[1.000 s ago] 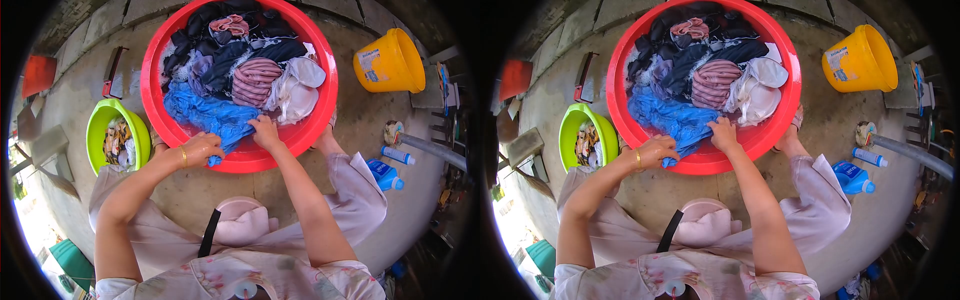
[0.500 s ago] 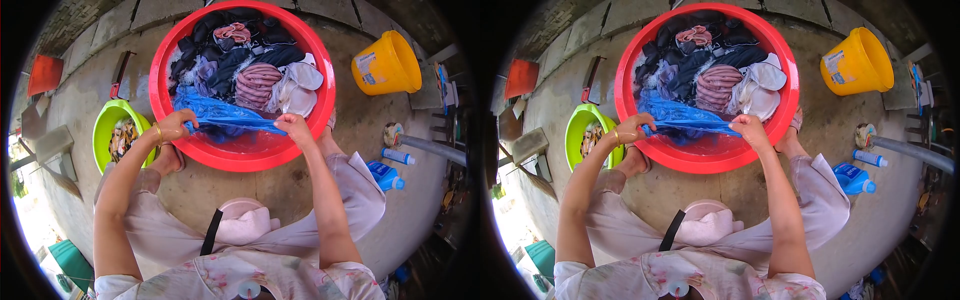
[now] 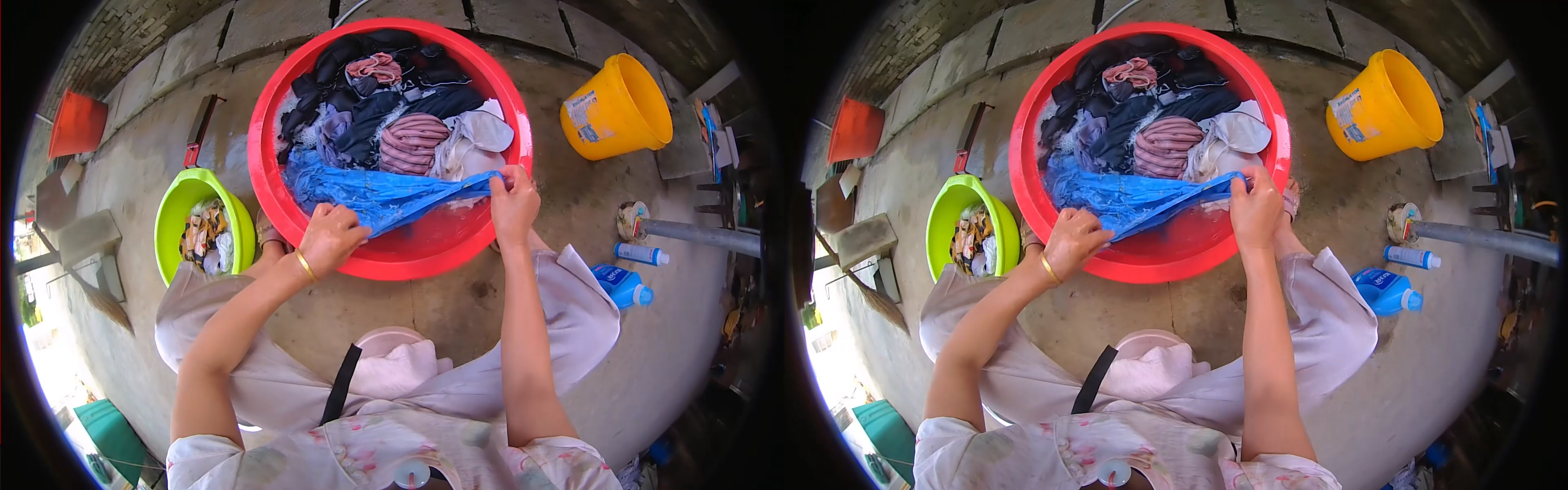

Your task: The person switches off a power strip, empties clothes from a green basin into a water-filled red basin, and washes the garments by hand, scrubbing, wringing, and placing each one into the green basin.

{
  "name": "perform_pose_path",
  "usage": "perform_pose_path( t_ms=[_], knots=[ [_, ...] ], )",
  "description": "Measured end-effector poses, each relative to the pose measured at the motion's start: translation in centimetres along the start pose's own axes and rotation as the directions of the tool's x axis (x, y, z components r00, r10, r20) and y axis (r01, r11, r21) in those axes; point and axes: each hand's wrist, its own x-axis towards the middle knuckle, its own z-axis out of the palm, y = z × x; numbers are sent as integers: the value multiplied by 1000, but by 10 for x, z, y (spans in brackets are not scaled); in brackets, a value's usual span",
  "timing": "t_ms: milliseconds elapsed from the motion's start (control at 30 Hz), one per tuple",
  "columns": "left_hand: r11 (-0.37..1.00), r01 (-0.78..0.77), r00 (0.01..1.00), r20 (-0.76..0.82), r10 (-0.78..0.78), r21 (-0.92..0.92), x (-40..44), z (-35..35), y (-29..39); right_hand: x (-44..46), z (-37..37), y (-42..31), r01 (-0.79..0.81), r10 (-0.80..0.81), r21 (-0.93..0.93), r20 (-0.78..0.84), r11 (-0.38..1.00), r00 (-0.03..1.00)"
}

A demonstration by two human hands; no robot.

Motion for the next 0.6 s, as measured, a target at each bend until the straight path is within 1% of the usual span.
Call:
perform_pose_path(
  t_ms=[33,67,100,133,167,200,233,267,300,333,367,400,433,467,500,533,567,600],
  knots=[
    [986,-147,986,-70,153,84,2,-12,15,5,2,21,89,-96,-88,-80,992,992],
    [942,-282,943,-129,307,180,3,-23,28,10,2,29,171,-199,-182,-152,968,968],
    [939,-291,938,-135,318,184,3,-29,39,12,4,37,173,-204,-188,-163,967,965],
    [915,-388,906,-139,400,111,2,-34,51,14,3,38,-220,236,181,-71,958,969],
    [876,-480,865,-147,480,37,2,-39,61,15,4,39,-579,576,462,166,671,800],
    [821,-571,818,-76,570,23,2,-45,70,14,6,40,-661,634,652,341,372,694],
    [816,-578,812,-79,578,24,-2,-41,75,13,9,36,-655,635,656,332,376,697],
    [772,-630,769,63,636,-86,-8,-35,80,13,14,29,-631,655,764,408,138,636],
    [726,-658,699,196,688,-201,-14,-30,83,14,15,24,-566,647,817,492,-111,583],
    [743,-616,671,319,669,-263,-17,-32,87,17,15,24,-563,644,819,489,-108,589],
    [744,-618,674,317,667,-254,-20,-35,88,20,16,22,-591,584,784,575,-191,573],
    [816,-516,688,441,576,-260,-24,-41,88,21,14,19,-620,513,737,655,-270,555],
    [879,-409,681,558,474,-246,-27,-48,86,24,4,9,-619,502,739,655,-268,565],
    [881,-414,688,554,469,-231,-30,-59,81,31,-12,-3,-685,488,712,658,-156,573],
    [929,-345,796,482,366,-136,-33,-73,74,37,-28,-13,-737,473,675,661,-37,582],
    [964,-261,885,388,259,-48,-35,-87,65,44,-37,-4,-719,345,671,642,180,685],
    [979,-178,939,313,140,97,-36,-98,51,47,-49,-19,-657,344,685,562,316,752],
    [968,-148,968,228,100,204,-34,-115,39,52,-66,-37,-644,211,605,631,468,746]
  ],
)
